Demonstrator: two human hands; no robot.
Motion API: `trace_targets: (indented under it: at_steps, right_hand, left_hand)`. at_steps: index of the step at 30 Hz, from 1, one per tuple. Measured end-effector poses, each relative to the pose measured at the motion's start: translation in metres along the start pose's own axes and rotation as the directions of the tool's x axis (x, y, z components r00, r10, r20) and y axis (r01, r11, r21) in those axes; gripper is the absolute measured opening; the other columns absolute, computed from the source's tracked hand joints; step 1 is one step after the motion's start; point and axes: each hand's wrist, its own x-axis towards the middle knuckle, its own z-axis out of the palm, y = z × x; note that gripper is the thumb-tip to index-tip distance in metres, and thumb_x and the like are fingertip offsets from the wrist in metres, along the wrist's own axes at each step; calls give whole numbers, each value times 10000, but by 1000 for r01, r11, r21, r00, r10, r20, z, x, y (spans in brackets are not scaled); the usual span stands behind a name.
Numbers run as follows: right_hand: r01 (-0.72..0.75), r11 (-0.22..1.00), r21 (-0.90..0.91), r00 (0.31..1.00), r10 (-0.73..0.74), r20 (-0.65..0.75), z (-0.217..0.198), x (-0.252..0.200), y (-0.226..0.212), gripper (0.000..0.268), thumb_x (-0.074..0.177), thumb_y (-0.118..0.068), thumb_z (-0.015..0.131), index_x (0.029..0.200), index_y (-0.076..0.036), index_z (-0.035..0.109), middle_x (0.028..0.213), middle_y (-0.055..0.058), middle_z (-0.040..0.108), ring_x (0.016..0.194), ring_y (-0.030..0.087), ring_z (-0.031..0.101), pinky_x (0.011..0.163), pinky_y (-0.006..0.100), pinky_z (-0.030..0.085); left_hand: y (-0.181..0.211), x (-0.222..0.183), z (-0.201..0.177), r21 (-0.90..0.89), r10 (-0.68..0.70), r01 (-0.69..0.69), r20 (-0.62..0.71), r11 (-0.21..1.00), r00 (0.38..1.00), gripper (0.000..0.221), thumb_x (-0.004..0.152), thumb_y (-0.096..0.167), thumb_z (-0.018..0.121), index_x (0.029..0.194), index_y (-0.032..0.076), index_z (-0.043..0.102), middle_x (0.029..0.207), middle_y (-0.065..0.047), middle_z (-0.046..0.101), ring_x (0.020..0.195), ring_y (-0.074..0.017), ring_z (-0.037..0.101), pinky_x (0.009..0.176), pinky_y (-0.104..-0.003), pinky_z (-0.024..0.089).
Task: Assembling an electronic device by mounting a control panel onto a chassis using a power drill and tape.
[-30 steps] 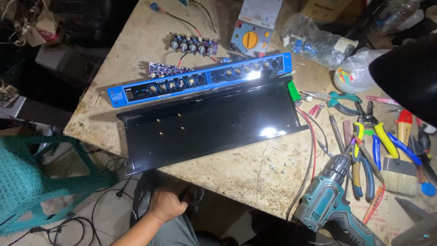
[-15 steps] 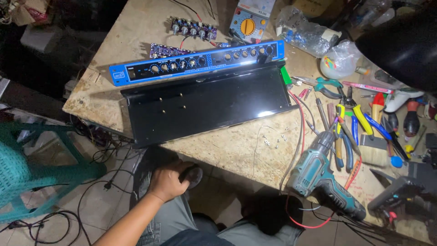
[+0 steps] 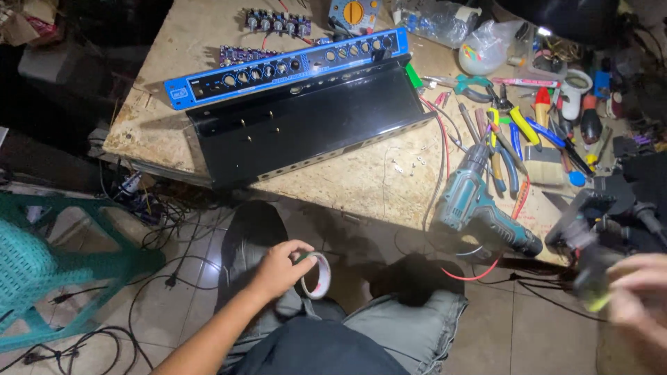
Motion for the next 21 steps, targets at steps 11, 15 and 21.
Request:
trace_targets:
  at_steps: [11,15,21]
  right_hand:
    - [-221,421,879,850,-359,386,144,52,-347,436,1028,-415,629,852,-23,704,911,138,711,893,322,672,837,462,543]
    - [-395,644,656,676,-279,682,140,47,-335,296,970,-397,711,831,-136,702,1156,40,599,932,125,603,661,248,463]
    - [-490,670,558,643,-156,750,140,38,-330,107,895,-198,875,950,-153,795,1020,1,609,907,128,635,829,227,456]
  left_hand:
    - [77,-41,-36,-145,-130,260,585,955,801,314,964,309,666,1126,75,801,818,-35,704,643,-109,617,546,-256,565]
    - [62,-29,-35,-211,47,131,674,969,737,279,935,220,710,1164,88,799,1135,-34,635,907,-103,659,707,-236,628]
    - [65,-38,-42,-440,332,86,778,894,534,529,905,67,718,1413,101,574,1511,-106,573,1393,-229,562,1185,-393,459]
